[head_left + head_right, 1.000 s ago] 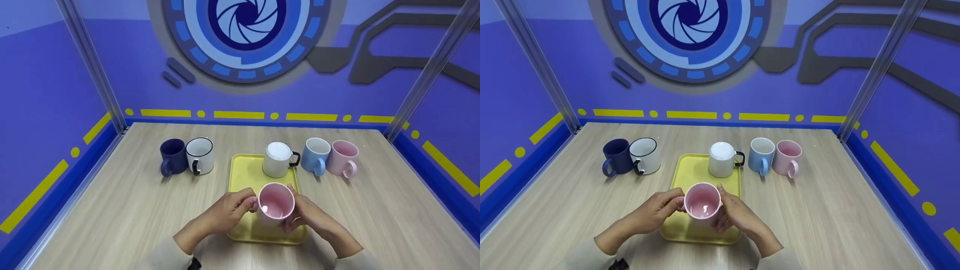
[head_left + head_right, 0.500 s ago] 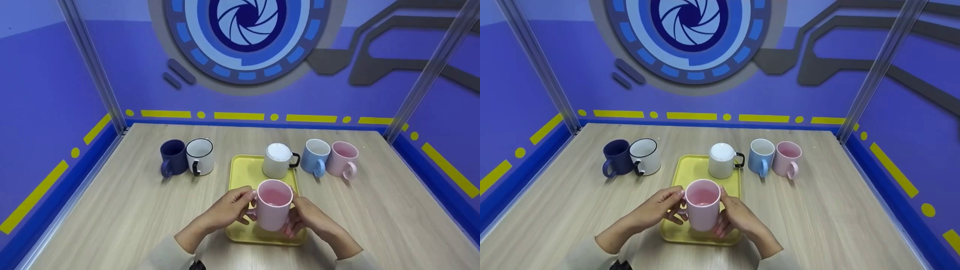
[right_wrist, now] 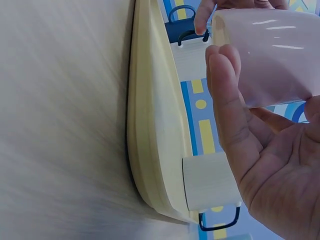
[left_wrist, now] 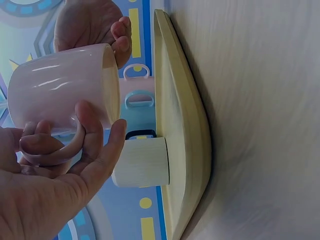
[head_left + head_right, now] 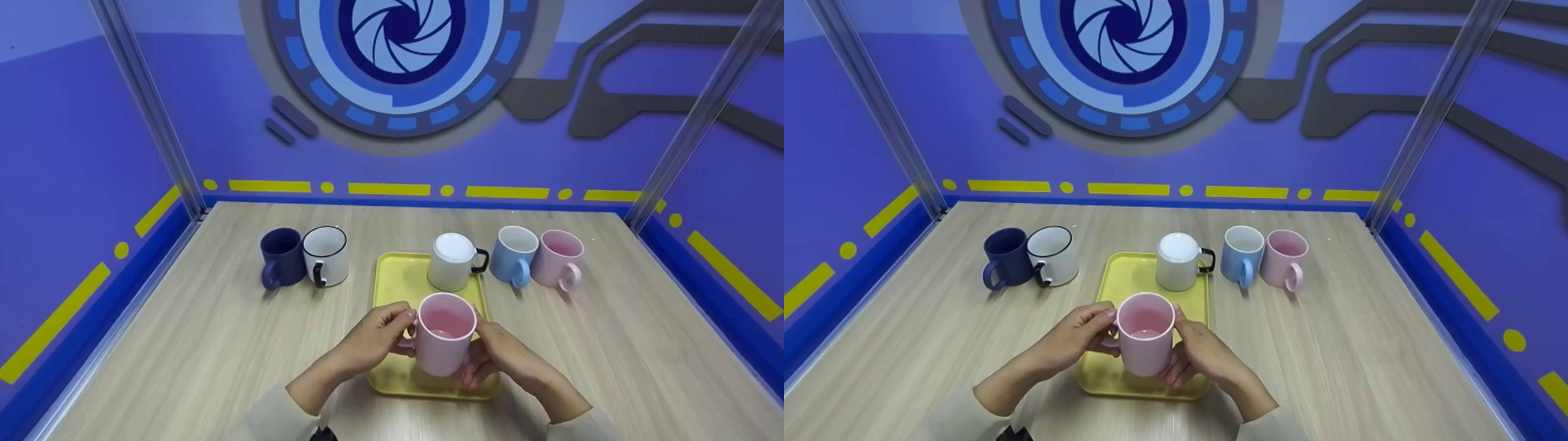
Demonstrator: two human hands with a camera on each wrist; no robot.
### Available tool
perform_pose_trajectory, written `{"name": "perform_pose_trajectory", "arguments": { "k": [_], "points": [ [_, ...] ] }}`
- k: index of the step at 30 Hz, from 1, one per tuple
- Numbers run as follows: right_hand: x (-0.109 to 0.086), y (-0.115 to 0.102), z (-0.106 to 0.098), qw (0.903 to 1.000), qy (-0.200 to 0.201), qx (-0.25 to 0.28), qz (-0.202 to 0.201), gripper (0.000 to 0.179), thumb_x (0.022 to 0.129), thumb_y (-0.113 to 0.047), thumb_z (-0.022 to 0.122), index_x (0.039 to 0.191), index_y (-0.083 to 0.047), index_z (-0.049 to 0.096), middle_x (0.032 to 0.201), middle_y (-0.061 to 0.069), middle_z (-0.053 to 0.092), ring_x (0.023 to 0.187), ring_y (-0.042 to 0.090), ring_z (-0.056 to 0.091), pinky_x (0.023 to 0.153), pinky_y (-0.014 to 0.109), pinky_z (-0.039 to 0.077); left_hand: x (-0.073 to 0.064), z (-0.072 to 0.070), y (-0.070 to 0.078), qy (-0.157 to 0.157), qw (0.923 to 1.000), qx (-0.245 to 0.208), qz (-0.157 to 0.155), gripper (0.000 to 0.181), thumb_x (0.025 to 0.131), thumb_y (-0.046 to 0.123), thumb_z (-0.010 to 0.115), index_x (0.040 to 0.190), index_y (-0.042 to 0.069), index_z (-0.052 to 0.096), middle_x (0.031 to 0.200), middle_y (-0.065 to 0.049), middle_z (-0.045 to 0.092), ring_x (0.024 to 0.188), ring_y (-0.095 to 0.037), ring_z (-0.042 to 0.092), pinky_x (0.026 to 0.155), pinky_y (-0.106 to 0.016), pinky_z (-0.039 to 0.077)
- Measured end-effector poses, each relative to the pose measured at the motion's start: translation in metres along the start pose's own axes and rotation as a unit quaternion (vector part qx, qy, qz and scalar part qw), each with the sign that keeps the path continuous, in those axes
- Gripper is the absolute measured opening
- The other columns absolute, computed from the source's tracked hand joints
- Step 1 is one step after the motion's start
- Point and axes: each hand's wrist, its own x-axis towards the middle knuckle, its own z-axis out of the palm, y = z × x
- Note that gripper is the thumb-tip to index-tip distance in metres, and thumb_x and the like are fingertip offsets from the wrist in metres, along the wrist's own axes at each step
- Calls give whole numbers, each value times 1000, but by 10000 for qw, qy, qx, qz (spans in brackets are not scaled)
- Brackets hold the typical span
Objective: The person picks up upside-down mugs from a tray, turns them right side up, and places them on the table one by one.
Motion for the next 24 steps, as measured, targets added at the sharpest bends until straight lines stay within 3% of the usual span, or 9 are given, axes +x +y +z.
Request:
{"name": "perform_pose_trajectory", "arguments": {
  "k": [5, 9, 18, 24],
  "points": [
    [-1, 1, -4, 10000, -55, 24, -42, 77, 111, -58, 18, 106, 3, 65, 77, 10, 75, 65, 16, 72, 63, 34, 62, -1, -1, -1, -128, 9999, -38, 80, 35, 111, 20, 44, 99, -11, 54, 95, -3, 59, 83, -17, 69, 85, -39, 63],
    [-2, 2, -9, 9999, -56, 26, -88, 68, 113, -52, 23, 113, 3, 63, 87, 15, 75, 67, 18, 72, 64, 36, 62, -2, -2, -1, -200, 9996, -37, 218, 37, 112, 21, 44, 100, -12, 54, 95, -3, 59, 86, -17, 69, 87, -39, 62],
    [-8, 5, -21, 9989, 233, -362, -182, 46, 112, -32, 45, 143, 2, 48, 97, 13, 67, 70, 22, 72, 62, 40, 62, -4, -7, -4, -127, 9994, 31, 313, 35, 112, 20, 44, 100, -12, 55, 97, -3, 63, 92, -17, 66, 89, -38, 61],
    [-11, 10, -30, 9964, 575, -592, -208, 46, 107, -24, 58, 145, 1, 49, 98, 13, 64, 71, 19, 67, 60, 32, 60, -6, -7, -5, -147, 9993, -34, 352, 35, 111, 18, 44, 99, -13, 53, 96, -4, 63, 89, -18, 66, 90, -38, 61]
  ]
}}
